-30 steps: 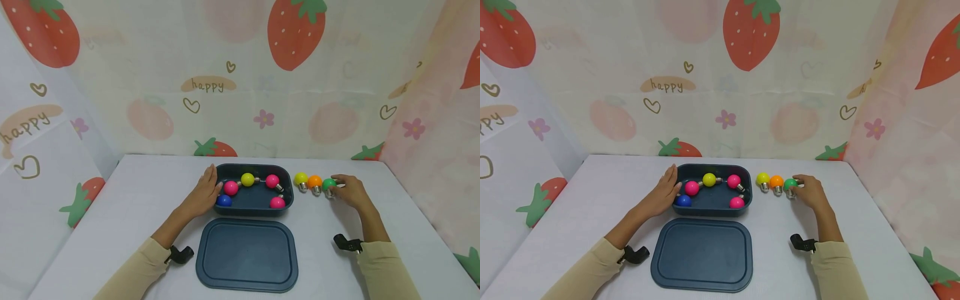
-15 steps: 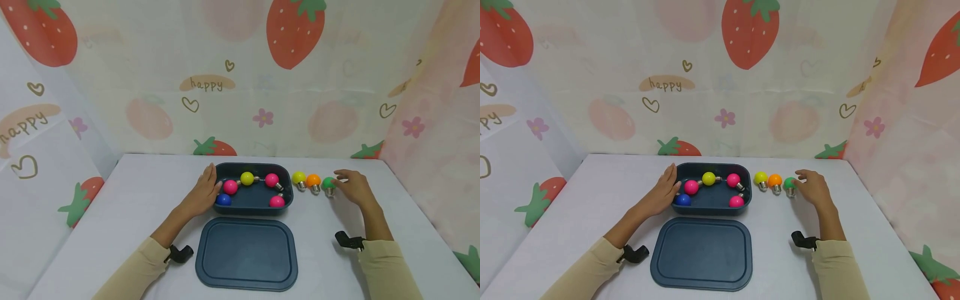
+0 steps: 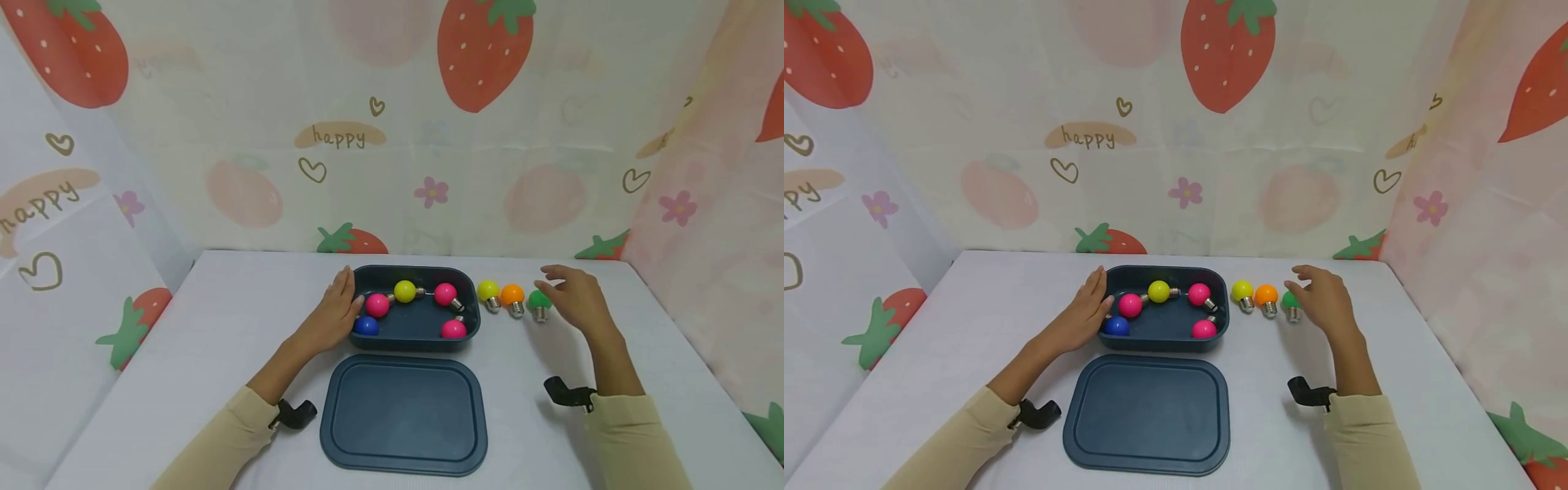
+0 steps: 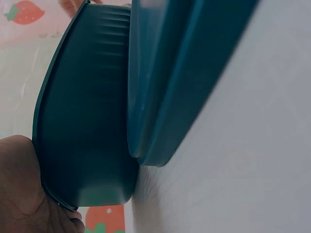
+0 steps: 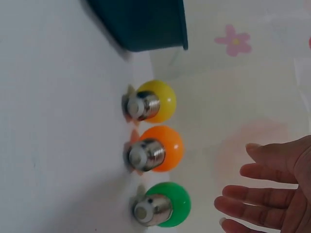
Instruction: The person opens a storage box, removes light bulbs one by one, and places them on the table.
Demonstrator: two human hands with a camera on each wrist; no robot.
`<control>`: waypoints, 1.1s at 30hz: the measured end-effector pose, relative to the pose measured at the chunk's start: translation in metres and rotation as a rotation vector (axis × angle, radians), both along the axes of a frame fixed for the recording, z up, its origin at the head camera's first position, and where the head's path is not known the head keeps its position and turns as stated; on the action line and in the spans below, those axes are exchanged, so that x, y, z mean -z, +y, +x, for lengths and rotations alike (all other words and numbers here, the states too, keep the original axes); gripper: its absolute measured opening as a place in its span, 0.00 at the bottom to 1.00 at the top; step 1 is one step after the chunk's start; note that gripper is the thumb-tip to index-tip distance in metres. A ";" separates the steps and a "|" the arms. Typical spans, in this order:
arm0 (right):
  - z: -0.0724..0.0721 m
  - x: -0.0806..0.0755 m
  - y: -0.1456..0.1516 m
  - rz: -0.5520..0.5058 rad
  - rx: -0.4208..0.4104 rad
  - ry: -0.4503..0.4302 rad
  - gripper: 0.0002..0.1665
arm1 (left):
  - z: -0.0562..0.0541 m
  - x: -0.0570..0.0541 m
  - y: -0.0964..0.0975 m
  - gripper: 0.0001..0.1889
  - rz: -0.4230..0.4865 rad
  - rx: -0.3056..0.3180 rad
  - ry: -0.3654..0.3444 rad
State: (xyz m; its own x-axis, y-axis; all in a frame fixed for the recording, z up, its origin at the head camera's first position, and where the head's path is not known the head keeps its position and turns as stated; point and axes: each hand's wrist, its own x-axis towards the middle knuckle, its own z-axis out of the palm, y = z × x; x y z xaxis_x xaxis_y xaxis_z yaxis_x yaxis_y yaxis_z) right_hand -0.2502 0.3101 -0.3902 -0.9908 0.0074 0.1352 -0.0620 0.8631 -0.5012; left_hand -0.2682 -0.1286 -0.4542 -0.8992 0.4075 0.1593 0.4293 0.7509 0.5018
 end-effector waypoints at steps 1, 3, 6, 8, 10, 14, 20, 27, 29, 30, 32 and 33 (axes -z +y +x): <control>0.001 -0.002 -0.003 0.000 -0.007 0.010 0.27 | 0.000 0.000 0.000 0.35 0.001 0.000 0.001; 0.003 -0.005 -0.008 -0.003 -0.022 0.033 0.27 | 0.000 0.000 0.000 0.35 0.002 0.000 0.003; 0.007 -0.009 -0.016 -0.005 -0.044 0.068 0.26 | -0.001 0.001 0.000 0.35 -0.001 0.003 0.003; 0.009 -0.010 -0.021 -0.004 -0.052 0.072 0.26 | -0.001 0.002 0.000 0.35 -0.010 0.003 0.001; 0.010 -0.012 -0.025 -0.003 -0.056 0.067 0.27 | -0.002 0.002 0.000 0.35 -0.018 0.005 -0.003; 0.012 -0.017 -0.034 0.006 -0.069 0.056 0.27 | -0.001 0.001 0.000 0.35 -0.017 0.002 -0.014; 0.014 -0.023 -0.043 0.000 -0.077 0.052 0.27 | 0.000 -0.001 0.000 0.36 -0.013 0.002 -0.011; 0.013 -0.018 -0.051 -0.064 -0.145 0.058 0.25 | -0.001 0.000 0.000 0.36 -0.008 0.003 -0.003; 0.013 -0.017 -0.054 -0.085 -0.167 0.061 0.24 | -0.001 0.000 0.000 0.35 -0.004 0.004 0.002; 0.013 -0.016 -0.056 -0.098 -0.176 0.061 0.24 | -0.001 0.000 0.000 0.35 -0.003 0.003 0.000; 0.013 -0.015 -0.059 -0.112 -0.191 0.060 0.23 | -0.001 0.000 0.000 0.36 -0.004 0.001 -0.006; 0.013 -0.014 -0.061 -0.120 -0.198 0.063 0.23 | -0.001 0.000 0.000 0.36 -0.007 0.000 -0.009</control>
State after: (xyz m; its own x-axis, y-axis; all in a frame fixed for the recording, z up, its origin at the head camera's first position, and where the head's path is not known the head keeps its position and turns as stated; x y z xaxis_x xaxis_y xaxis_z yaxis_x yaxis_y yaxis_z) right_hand -0.2369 0.2489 -0.3762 -0.9643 -0.1661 0.2062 -0.2579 0.7656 -0.5893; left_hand -0.2691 -0.1287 -0.4544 -0.9005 0.4089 0.1480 0.4248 0.7544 0.5004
